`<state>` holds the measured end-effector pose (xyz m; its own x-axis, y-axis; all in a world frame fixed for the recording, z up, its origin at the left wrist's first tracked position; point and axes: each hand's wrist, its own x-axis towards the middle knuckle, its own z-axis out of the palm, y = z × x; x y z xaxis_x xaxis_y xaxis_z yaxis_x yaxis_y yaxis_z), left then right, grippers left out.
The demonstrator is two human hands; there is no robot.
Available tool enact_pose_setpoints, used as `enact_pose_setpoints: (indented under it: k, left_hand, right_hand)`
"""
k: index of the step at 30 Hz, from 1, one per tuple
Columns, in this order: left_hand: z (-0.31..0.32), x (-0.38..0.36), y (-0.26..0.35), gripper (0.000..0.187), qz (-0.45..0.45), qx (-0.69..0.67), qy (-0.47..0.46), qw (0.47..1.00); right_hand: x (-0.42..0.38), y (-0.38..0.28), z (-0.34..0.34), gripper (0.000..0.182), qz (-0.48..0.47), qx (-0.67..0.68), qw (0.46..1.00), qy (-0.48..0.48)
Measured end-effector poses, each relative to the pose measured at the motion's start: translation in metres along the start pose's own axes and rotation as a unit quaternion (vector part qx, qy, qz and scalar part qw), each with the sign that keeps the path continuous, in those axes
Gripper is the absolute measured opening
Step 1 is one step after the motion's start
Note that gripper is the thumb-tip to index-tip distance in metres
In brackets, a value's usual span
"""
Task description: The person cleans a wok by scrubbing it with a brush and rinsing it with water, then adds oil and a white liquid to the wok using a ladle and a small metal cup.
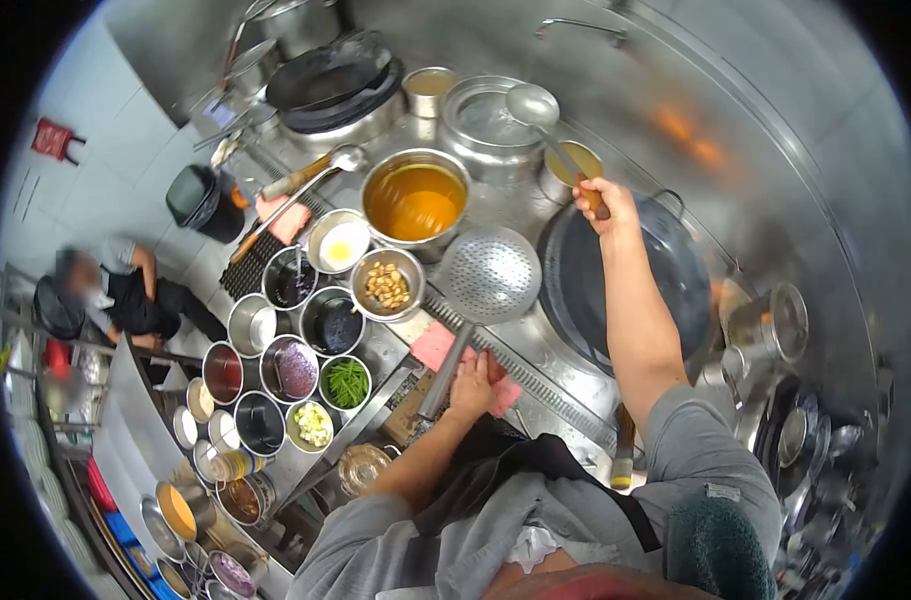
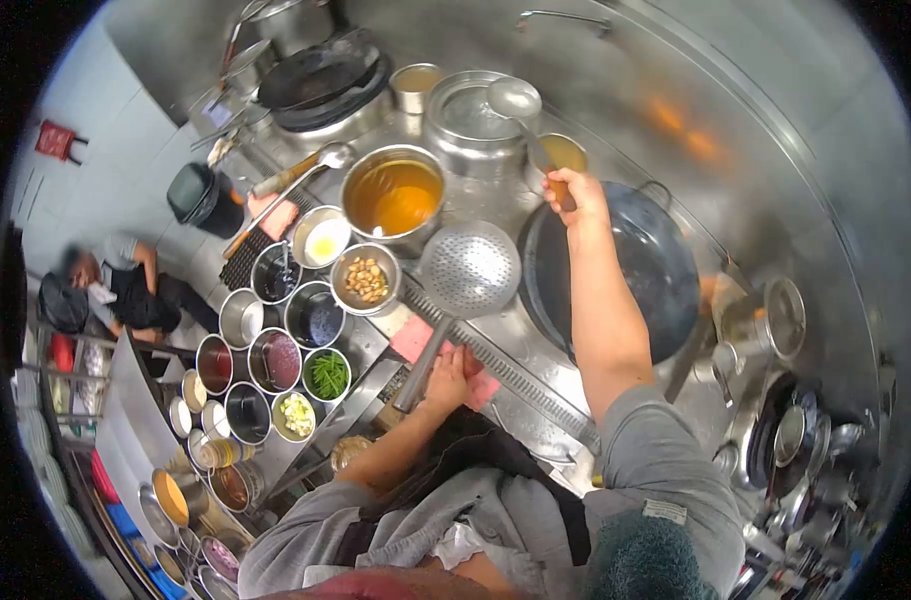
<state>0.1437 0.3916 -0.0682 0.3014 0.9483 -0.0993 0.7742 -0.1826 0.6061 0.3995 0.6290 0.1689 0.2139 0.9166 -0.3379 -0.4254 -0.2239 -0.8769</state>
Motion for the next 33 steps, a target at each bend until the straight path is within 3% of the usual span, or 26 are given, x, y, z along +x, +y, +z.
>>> enact_pose_setpoints:
  k: [4, 8, 11, 14, 17, 19, 21, 22, 24, 25, 26, 28, 29, 31, 33]
  left_hand:
    - [-0.004, -0.001, 0.005, 0.062, 0.028, 0.030, 0.056, 0.998]
    - [-0.001, 0.001, 0.011, 0.065, -0.029, 0.046, 0.078, 0.995]
    - [0.000, -0.009, 0.019, 0.068, -0.004, 0.071, 0.153, 0.986]
    - [-0.022, -0.040, 0.047, 0.062, 0.051, 0.016, 0.209, 0.976]
    - [-0.008, -0.097, 0.056, 0.050, 0.016, -0.001, 0.244, 0.970]
    - [0.022, -0.139, 0.045, 0.048, 0.002, 0.021, 0.212, 0.977]
    - [0.064, -0.176, 0.036, 0.042, -0.059, -0.005, 0.063, 0.996]
    - [0.094, -0.184, 0.030, 0.039, -0.021, -0.030, -0.009, 0.999]
    - [0.132, -0.191, 0.038, 0.036, 0.038, -0.078, -0.107, 0.990]
    - [0.146, -0.187, 0.048, 0.036, 0.060, -0.100, -0.134, 0.984]
    - [0.159, -0.180, 0.055, 0.036, 0.060, -0.100, -0.137, 0.984]
    - [0.190, -0.163, 0.058, 0.039, 0.005, -0.064, -0.266, 0.962]
    - [0.198, -0.159, 0.058, 0.039, 0.007, -0.063, -0.264, 0.963]
    - [0.212, -0.153, 0.060, 0.039, 0.089, 0.075, -0.277, 0.954]
    - [0.220, -0.150, 0.050, 0.039, 0.099, 0.069, -0.287, 0.950]
  right_hand:
    - [-0.096, -0.020, -0.067, 0.025, -0.022, -0.046, 0.999, -0.006]
    - [-0.188, -0.025, -0.134, 0.033, -0.028, -0.059, 0.998, -0.026]
    - [-0.247, -0.023, -0.180, 0.037, -0.024, -0.100, 0.995, 0.002]
    - [-0.285, -0.016, -0.214, 0.037, -0.001, -0.161, 0.986, 0.050]
    - [-0.302, -0.001, -0.251, 0.037, 0.009, -0.223, 0.974, 0.049]
    - [-0.310, 0.019, -0.278, 0.040, 0.000, -0.277, 0.959, 0.055]
    - [-0.327, 0.031, -0.289, 0.041, -0.023, -0.343, 0.937, 0.066]
    - [-0.336, 0.040, -0.297, 0.041, -0.021, -0.344, 0.936, 0.070]
    - [-0.348, 0.060, -0.313, 0.043, -0.131, -0.511, 0.841, 0.123]
    - [-0.356, 0.063, -0.317, 0.049, -0.166, -0.615, 0.759, 0.136]
    - [-0.364, 0.066, -0.323, 0.049, -0.163, -0.615, 0.759, 0.136]
    - [-0.379, 0.071, -0.336, 0.053, -0.201, -0.650, 0.714, 0.166]
    - [-0.386, 0.070, -0.339, 0.053, -0.203, -0.649, 0.714, 0.167]
    - [-0.398, 0.062, -0.343, 0.057, -0.195, -0.654, 0.710, 0.177]
    - [-0.403, 0.052, -0.346, 0.057, -0.208, -0.655, 0.703, 0.183]
